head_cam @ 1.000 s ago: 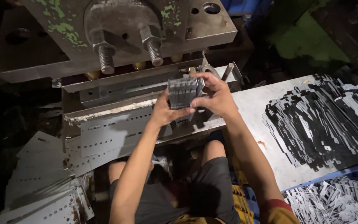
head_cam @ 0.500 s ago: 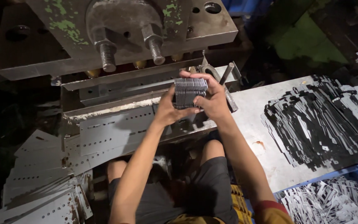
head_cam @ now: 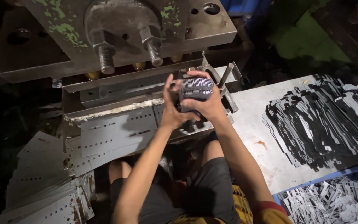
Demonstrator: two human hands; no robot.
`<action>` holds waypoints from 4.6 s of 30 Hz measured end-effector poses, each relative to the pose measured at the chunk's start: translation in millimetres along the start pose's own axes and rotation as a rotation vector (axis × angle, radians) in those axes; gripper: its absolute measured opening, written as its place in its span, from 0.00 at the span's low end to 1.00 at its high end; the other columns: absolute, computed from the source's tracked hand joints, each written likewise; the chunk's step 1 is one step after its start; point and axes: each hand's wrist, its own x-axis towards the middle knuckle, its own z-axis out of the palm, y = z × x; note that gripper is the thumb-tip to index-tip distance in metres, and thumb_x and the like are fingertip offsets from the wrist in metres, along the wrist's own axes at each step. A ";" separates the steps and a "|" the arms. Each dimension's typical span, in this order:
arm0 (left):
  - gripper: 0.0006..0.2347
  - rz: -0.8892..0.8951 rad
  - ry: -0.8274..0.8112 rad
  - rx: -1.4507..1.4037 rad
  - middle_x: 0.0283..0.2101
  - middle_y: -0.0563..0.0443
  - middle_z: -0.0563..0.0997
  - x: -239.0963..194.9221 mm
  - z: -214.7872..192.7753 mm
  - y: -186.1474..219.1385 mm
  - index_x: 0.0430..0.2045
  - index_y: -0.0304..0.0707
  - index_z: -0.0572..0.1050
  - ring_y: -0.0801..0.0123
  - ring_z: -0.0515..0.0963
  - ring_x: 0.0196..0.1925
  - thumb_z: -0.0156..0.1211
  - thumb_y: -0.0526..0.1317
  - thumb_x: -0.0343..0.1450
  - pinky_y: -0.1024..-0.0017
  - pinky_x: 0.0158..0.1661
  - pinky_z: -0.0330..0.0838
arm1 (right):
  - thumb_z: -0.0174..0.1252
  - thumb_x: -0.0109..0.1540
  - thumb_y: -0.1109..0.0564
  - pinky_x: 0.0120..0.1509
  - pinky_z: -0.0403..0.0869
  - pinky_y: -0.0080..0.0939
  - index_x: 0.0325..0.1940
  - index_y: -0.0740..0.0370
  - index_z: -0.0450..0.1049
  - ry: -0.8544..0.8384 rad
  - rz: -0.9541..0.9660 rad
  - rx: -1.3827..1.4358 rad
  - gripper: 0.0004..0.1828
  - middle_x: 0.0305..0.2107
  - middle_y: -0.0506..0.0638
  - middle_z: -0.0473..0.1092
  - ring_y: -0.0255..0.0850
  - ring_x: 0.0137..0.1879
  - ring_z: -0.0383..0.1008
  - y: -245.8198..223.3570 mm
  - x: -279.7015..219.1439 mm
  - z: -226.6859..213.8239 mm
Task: Stamping or punching holes into metal plates using an industrial press machine.
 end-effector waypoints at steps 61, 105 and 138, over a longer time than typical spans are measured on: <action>0.39 -0.325 -0.389 0.332 0.55 0.43 0.82 -7.7 -27.1 -31.0 0.57 0.36 0.73 0.54 0.81 0.59 0.76 0.59 0.55 0.58 0.65 0.72 | 0.71 0.52 0.61 0.53 0.77 0.42 0.55 0.64 0.70 -0.132 0.216 -0.236 0.29 0.44 0.51 0.73 0.40 0.49 0.75 160.8 -90.9 -0.1; 0.20 -0.160 -0.218 -0.337 0.52 0.39 0.84 33.1 -12.6 49.0 0.49 0.30 0.75 0.60 0.85 0.53 0.74 0.29 0.64 0.62 0.57 0.82 | 0.65 0.61 0.68 0.74 0.67 0.44 0.75 0.69 0.57 0.064 0.165 0.317 0.40 0.67 0.54 0.61 0.41 0.72 0.63 82.3 -94.4 -13.3; 0.20 -0.108 -0.163 -0.289 0.51 0.40 0.84 25.3 -12.1 52.0 0.50 0.32 0.75 0.62 0.84 0.56 0.73 0.29 0.64 0.63 0.62 0.77 | 0.70 0.63 0.56 0.36 0.75 0.35 0.49 0.64 0.77 1.410 0.607 -0.207 0.15 0.36 0.48 0.76 0.34 0.33 0.75 -5.9 -397.6 -220.2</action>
